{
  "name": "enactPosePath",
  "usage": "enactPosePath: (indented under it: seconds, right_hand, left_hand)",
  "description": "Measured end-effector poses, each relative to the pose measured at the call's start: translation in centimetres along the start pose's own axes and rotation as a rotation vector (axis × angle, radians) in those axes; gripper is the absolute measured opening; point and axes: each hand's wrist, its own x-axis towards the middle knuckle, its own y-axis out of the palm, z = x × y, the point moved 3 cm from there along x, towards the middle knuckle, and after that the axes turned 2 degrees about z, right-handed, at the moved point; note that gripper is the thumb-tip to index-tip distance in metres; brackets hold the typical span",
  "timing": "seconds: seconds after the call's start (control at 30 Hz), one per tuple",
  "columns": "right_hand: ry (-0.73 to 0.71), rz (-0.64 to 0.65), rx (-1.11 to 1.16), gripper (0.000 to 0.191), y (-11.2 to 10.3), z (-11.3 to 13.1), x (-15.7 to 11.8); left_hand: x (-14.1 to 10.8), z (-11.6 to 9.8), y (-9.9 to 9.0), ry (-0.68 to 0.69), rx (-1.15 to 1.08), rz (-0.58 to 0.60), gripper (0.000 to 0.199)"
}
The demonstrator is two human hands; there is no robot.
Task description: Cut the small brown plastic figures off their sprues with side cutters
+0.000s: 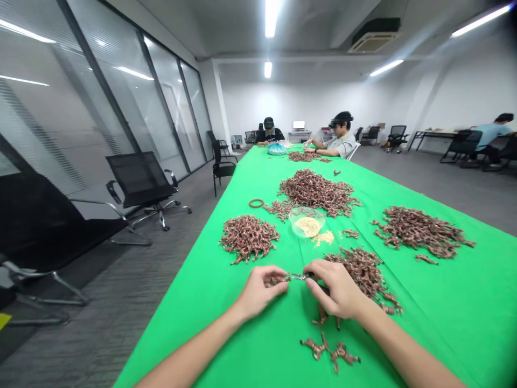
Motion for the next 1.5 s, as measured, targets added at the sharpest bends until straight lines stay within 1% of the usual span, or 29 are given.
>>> enactPosePath:
  seconds: [0.2,0.33,0.53,0.73,0.83,0.9,1.07,1.3,1.5]
  right_hand:
    - [-0.016,0.009,0.016,0.022,0.8,0.5,0.1]
    - [-0.001,0.001,0.011,0.023,0.9,0.2,0.0]
    - [0.029,-0.027,0.007,0.023,0.6,-0.6,-0.1]
    - [0.029,-0.021,0.003,0.023,1.0,-0.5,-0.1]
    - [0.025,-0.009,0.001,0.023,1.2,-0.4,-0.1]
    - [0.024,-0.003,0.001,0.023,1.2,-0.3,-0.1]
    - [0.034,0.0,-0.001,0.023,1.0,-0.4,0.0]
    - [0.043,0.01,-0.008,0.022,1.1,-0.2,0.1]
    - [0.049,-0.003,-0.005,0.021,0.7,-0.2,0.1]
  left_hand:
    - [0.0,0.3,0.0,0.007,0.04,0.044,0.03]
    - [0.0,0.7,0.0,0.018,0.081,0.079,0.021]
    - [0.0,1.2,-0.1,0.044,0.112,0.112,0.024]
    - [0.1,0.9,-0.2,0.085,0.071,0.079,0.023]
    - [0.0,0.5,-0.3,0.098,0.047,0.062,0.035]
    - [-0.1,0.1,-0.4,0.11,0.04,0.053,0.039]
    - [-0.3,-0.7,-0.6,0.135,0.028,0.041,0.033]
    - [-0.2,-0.5,-0.6,0.082,-0.049,0.05,0.033]
    - [-0.2,-0.3,-0.8,0.053,-0.127,0.042,0.032]
